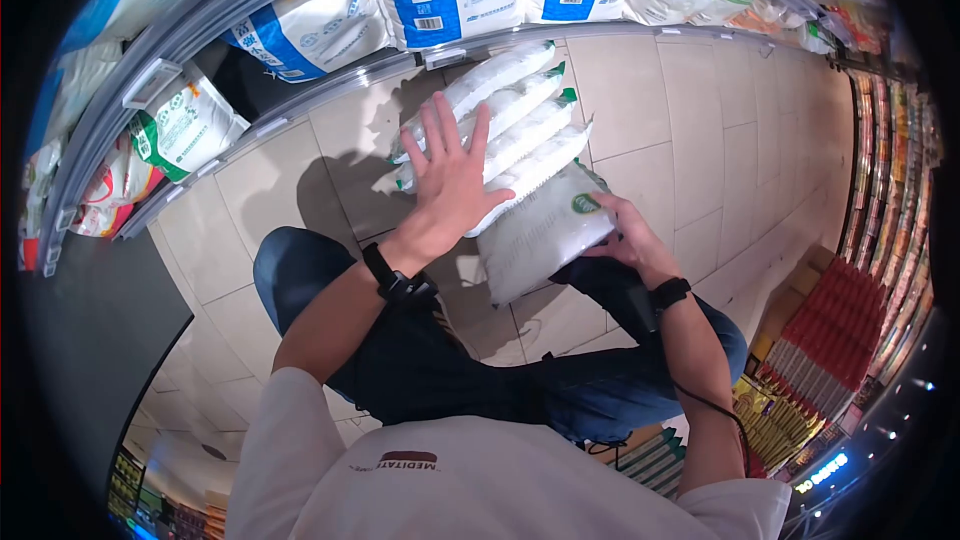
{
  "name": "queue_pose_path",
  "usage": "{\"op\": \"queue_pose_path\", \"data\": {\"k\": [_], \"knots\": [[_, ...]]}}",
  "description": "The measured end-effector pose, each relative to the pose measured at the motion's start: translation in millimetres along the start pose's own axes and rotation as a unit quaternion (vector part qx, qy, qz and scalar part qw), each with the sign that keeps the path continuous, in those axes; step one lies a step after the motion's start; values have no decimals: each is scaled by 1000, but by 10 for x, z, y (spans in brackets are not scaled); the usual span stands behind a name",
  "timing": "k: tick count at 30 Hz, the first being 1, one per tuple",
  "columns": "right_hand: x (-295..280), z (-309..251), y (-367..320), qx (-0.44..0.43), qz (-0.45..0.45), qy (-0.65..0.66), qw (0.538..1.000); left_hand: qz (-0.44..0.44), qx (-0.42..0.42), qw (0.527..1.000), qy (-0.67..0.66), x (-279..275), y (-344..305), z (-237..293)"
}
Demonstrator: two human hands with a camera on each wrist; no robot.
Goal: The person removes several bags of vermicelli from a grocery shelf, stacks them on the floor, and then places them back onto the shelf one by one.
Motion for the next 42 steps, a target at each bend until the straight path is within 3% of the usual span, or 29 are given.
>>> {"op": "queue_pose_path", "data": {"k": [1, 4, 5, 8, 13, 16, 19, 20, 22, 25, 30, 32, 36, 42], "knots": [[68, 1, -45, -1, -5, -15, 1000, 1, 0, 1000, -1, 5, 0, -5], [17, 264, 80, -115, 23, 93, 989, 4, 1, 1000, -1, 13, -3, -12], [54, 364, 82, -122, 34, 59, 990, 7, -1, 1000, 3, 18, -1, -17], [362, 430, 170, -35, 27, -32, 999, 8, -3, 1000, 8, 40, 2, 9], [631, 382, 402, -54, -1, -32, 998, -4, -10, 1000, 12, 8, 6, 5], [693, 471, 492, -32, 101, -62, 992, 3, -10, 1000, 6, 24, 1, 12], [647, 527, 495, -65, 140, -84, 984, 1, -9, 1000, 5, 17, -5, 11], [490, 532, 575, -18, 108, -68, 992, 1, -11, 1000, 9, 18, -4, 3], [698, 537, 390, -85, 209, -23, 974, 1, -13, 1000, 15, 45, 0, 14], [655, 716, 494, -139, 325, -75, 933, -4, -12, 1000, 6, 57, -10, 19], [132, 813, 550, -146, 301, -122, 934, -13, -18, 1000, 15, 53, 1, 16], [28, 672, 346, -184, 259, -84, 944, -19, -22, 999, 19, 45, 10, 17], [-58, 231, -227, -140, 232, -38, 962, -32, -33, 999, 22, 24, 10, 36], [-154, -103, -1156, -222, 130, -176, 950, -42, -31, 999, 16, -16, 9, 32]]}}
Point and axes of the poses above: each hand's wrist, its own y-axis towards the middle knuckle, its own x-axis out of the palm, z = x × y, the point moved 1 cm from there along y, towards the middle knuckle, and after that the axes turned 14 degrees about -z, right-handed, at the moved point
